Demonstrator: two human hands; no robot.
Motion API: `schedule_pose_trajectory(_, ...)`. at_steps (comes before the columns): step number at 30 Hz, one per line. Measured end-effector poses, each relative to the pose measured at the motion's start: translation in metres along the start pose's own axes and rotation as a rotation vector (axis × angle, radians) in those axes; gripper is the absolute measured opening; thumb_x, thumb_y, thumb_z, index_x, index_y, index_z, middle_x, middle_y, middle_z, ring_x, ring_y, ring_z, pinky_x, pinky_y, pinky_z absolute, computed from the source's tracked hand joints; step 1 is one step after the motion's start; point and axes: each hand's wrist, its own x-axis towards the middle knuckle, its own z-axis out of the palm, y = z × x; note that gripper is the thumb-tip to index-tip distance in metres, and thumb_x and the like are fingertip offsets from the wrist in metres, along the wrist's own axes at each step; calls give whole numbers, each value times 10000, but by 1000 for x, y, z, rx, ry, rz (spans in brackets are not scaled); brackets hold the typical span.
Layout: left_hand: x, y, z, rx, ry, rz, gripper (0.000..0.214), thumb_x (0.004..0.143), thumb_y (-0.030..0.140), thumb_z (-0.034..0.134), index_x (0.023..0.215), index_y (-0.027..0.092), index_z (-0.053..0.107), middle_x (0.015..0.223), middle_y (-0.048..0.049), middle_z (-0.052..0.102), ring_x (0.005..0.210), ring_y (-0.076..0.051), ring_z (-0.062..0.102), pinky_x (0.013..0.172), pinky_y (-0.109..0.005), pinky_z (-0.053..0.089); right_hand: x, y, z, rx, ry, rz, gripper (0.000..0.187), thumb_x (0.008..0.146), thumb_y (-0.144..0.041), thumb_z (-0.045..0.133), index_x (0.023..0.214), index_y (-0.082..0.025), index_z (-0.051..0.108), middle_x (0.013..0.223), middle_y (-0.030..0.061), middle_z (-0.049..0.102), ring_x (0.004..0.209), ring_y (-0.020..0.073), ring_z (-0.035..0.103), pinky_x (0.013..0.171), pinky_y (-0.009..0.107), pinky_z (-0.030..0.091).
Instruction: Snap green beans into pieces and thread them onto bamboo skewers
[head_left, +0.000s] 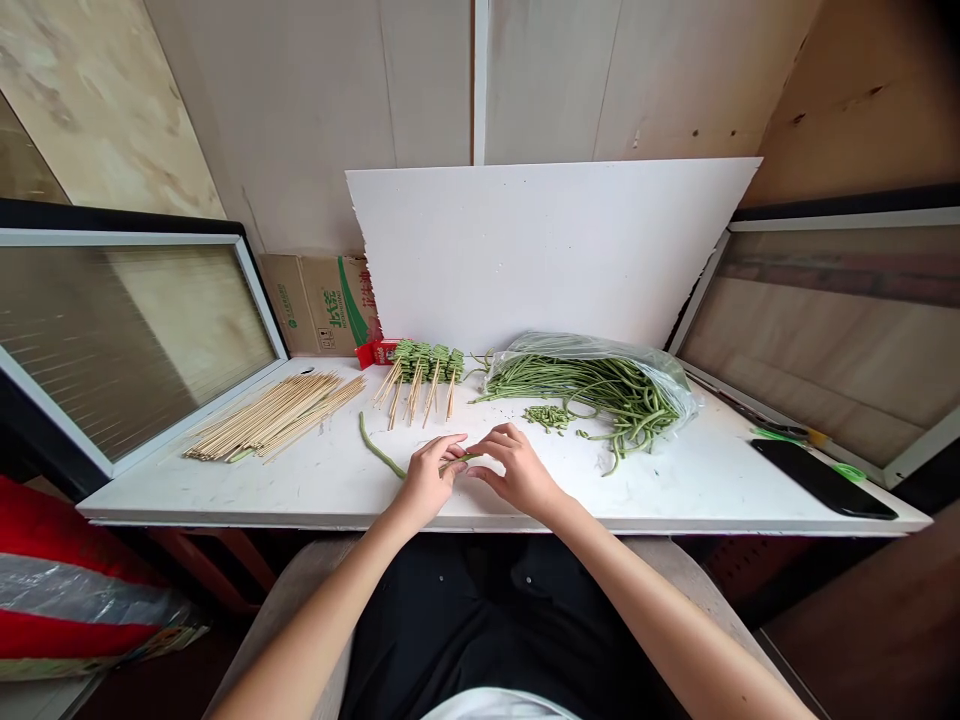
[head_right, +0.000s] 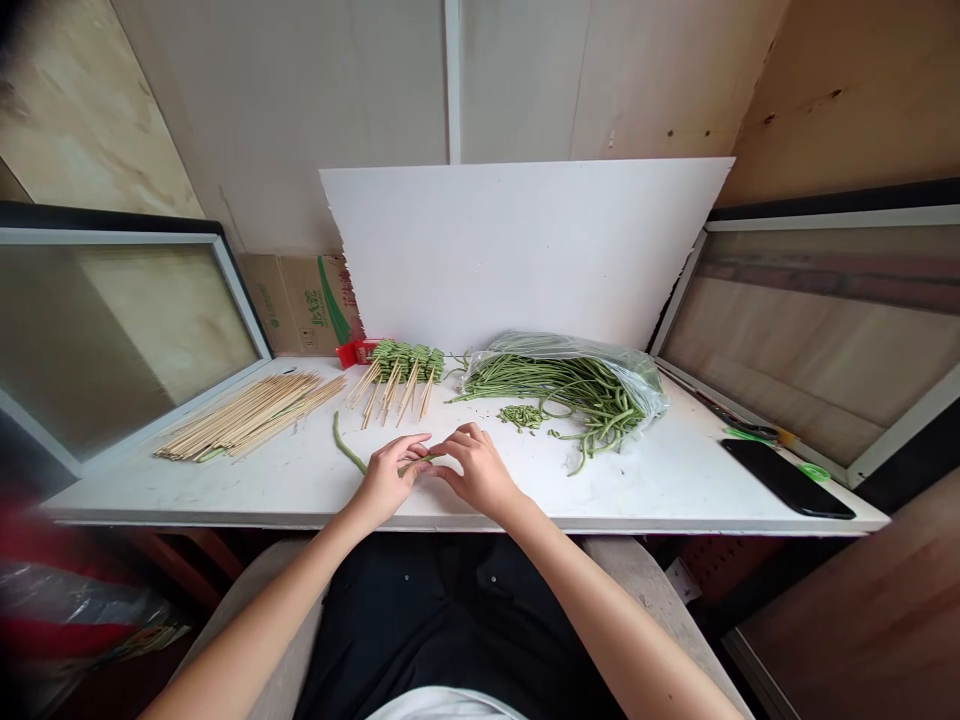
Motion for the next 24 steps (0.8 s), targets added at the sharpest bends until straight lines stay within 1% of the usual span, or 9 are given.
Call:
schedule_pose_trajectory(3,0,7,1,-15,-33,-33,408,912,154,679,1317,196,654,1021,-80,735,906,-192,713,850,-341,621,1,2,1,77,28,-10,146,971,-304,682,1084,-278,770,940,85,739,988,280,577,873,426,499)
schedule_pose_trajectory(6,-1,15,-2,132,-66,-40,275,871,180,753,1145,204,737,992,-69,755,819,-192,701,768,-322,601,1,9,-4,123,77,10,104,974,-289,675,991,-261,774,878,79,734,941,275,574,843,423,496)
schedule_pose_trajectory(8,-2,21,-5,229,-66,-11,172,879,187,754,1048,212,766,980,-63,763,819,-200,700,775,-324,579,2,10,-8,143,95,24,107,976,-304,676,992,-255,769,888,80,736,938,275,577,856,436,493)
schedule_pose_trajectory(12,-3,33,-7,283,-50,38,168,920,147,691,1046,223,772,975,-56,760,859,-204,705,786,-310,547,2,5,-12,174,58,10,112,960,-341,701,999,-250,754,920,87,726,965,277,582,868,441,497)
schedule_pose_trajectory(14,-4,36,-6,291,-58,49,165,928,140,675,1032,220,775,958,-57,755,829,-197,694,763,-305,534,2,2,-11,183,30,16,80,963,-312,694,963,-246,738,904,84,714,957,272,571,843,426,498)
schedule_pose_trajectory(16,-4,38,-5,289,-57,50,148,934,149,670,1016,213,776,932,-59,750,802,-193,679,744,-304,521,1,0,-8,187,17,32,60,972,-244,665,943,-243,718,892,79,704,943,266,553,825,412,490)
schedule_pose_trajectory(18,-4,38,-4,267,-57,43,141,930,145,669,999,205,776,913,-59,748,792,-190,669,735,-300,513,0,-1,-5,192,15,41,106,961,-157,635,940,-238,701,890,73,696,941,261,536,825,403,478)
schedule_pose_trajectory(21,-3,38,-3,208,-70,20,164,890,81,664,932,194,776,880,-53,750,790,-185,669,745,-293,509,-1,-2,1,221,8,56,228,905,-28,573,915,-228,683,869,63,686,939,254,524,821,382,463)
schedule_pose_trajectory(24,-3,37,-4,126,-90,-20,183,856,51,656,867,187,777,839,-45,755,775,-179,672,741,-285,507,-3,-2,6,300,-10,112,248,876,-11,558,877,-227,678,845,49,686,952,247,535,846,370,457)
